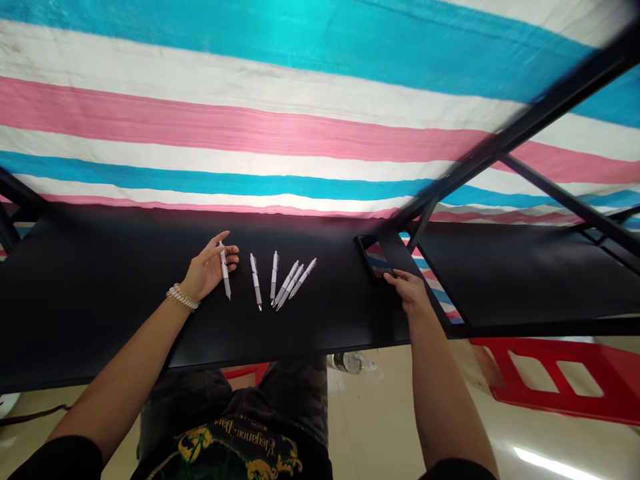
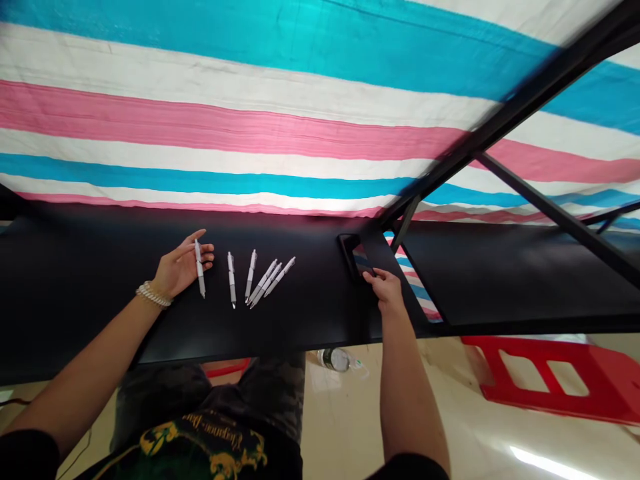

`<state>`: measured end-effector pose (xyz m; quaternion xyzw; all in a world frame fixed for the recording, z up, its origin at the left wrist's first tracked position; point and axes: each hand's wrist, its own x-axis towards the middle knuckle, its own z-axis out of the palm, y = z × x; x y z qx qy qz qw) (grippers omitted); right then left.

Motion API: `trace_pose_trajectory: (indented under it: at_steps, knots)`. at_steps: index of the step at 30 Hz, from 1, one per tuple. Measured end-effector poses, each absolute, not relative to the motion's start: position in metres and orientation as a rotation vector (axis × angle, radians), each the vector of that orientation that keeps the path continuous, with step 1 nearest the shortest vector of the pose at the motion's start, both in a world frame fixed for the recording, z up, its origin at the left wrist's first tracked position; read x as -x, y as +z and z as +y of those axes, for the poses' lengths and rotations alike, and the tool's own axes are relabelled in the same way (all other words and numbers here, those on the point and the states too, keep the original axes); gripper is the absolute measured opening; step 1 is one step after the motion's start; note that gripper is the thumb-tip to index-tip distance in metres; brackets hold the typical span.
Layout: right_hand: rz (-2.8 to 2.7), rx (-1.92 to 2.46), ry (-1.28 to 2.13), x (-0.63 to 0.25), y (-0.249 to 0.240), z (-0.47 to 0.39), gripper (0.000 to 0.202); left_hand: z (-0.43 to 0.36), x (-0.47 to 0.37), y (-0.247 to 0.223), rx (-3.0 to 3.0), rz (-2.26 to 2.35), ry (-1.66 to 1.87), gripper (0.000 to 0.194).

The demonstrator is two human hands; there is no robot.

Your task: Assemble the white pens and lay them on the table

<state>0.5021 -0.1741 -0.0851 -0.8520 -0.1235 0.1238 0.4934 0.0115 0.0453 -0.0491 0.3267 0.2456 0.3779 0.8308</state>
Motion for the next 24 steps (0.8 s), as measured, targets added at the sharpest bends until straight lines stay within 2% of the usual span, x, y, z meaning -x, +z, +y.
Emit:
trace_pose_trajectory:
  at_steps: [8, 24]
  knots:
    - [-0.257, 2.09, 0.269, -0.499, -0.081, -0.172, 0.035, 0.041, -0.013, -0.049, -0.834, 0.541, 0.838, 0.078]
    - [-0.424, 1.986, 0.35, -0.511, -0.095, -0.185, 0.045, 0.046, -0.012, -0.056, -0.902, 0.523, 0.795, 0.061]
